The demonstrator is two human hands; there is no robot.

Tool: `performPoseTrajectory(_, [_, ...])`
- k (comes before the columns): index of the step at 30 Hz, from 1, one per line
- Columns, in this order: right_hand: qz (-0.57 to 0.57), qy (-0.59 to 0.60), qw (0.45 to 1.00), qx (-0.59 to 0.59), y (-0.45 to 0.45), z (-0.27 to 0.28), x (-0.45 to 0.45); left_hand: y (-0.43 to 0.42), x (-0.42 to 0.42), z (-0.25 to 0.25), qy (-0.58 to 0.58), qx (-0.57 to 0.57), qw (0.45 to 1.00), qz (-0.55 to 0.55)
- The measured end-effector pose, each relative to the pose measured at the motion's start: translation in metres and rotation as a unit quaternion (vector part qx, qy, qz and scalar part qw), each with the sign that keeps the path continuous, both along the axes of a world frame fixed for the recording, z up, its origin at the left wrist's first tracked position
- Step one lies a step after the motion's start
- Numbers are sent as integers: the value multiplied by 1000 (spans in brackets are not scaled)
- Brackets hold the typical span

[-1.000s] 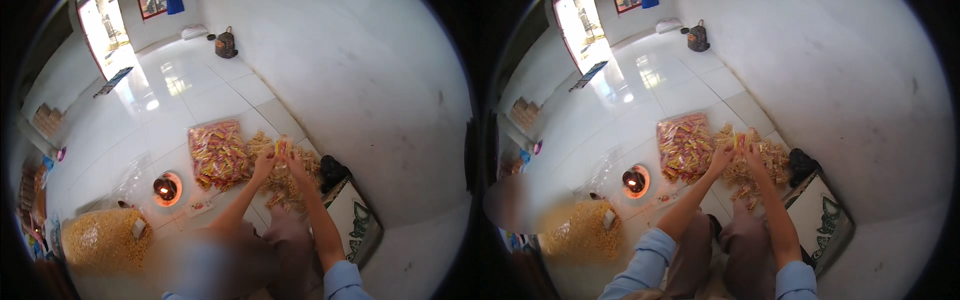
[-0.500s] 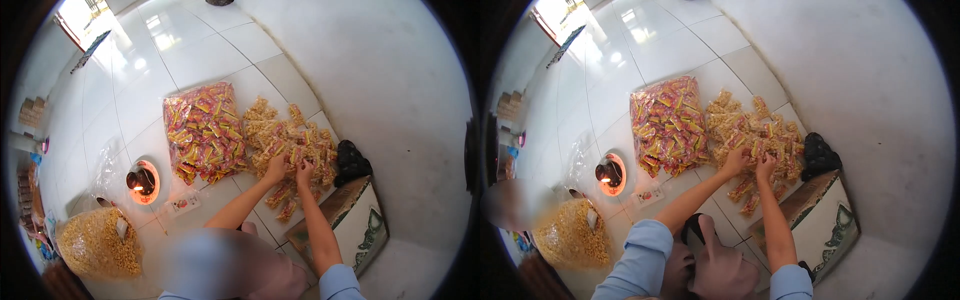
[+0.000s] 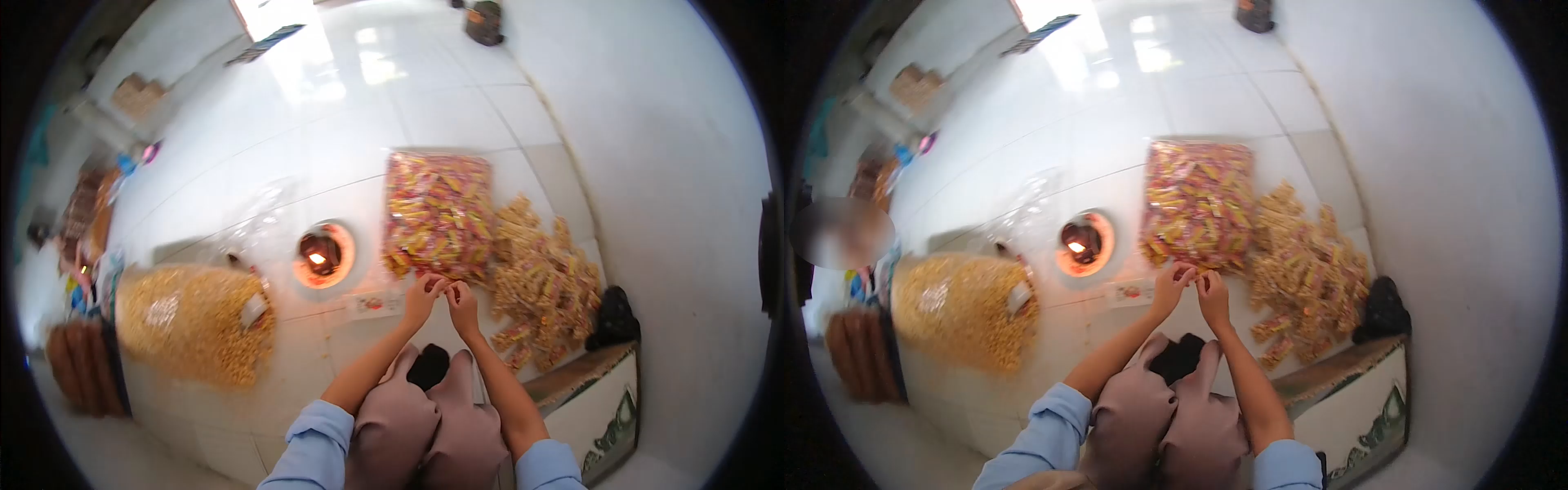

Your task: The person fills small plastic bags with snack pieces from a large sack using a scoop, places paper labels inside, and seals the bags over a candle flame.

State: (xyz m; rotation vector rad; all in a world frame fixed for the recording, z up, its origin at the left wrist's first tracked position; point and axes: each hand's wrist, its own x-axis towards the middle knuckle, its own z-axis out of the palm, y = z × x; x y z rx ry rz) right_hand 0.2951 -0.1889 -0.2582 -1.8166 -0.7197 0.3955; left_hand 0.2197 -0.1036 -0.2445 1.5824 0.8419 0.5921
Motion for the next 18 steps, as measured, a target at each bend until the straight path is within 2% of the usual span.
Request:
performPoseTrajectory(1, [72,7,997,-5,10,1,-16,9,-31,-3,4,11,1000,23])
performPoseTrajectory(2, [92,11,996,4,19,0,-30,16,-60,-6,17,5,999,50])
performPoseTrajectory(4, [158,1,986,-52,37,-7,-55,25,-117,-6,33,7,995,89])
performPoseTrajectory(6, [192,-1,979,-62,48,-10,-76,28,-167,-3,88,-47,986,132])
performPoseTrajectory(11, [244,-16,965,-97,78,-10,-107,39,-242,-35,171,-45,960,216])
performPoseTrajectory(13, [289,-114,948,-65,89,-29,-116,52,-254,-57,188,-53,948,251])
performPoseTrajectory(15, [320,-153,931,-91,93,-42,-123,56,-259,-88,206,64,936,280])
performPoseTrajectory(16, [346,-191,912,-107,97,-48,-127,60,-259,-100,208,48,935,284])
performPoseTrajectory(18, [361,-211,901,-115,107,-69,-134,75,-258,-125,167,103,939,283])
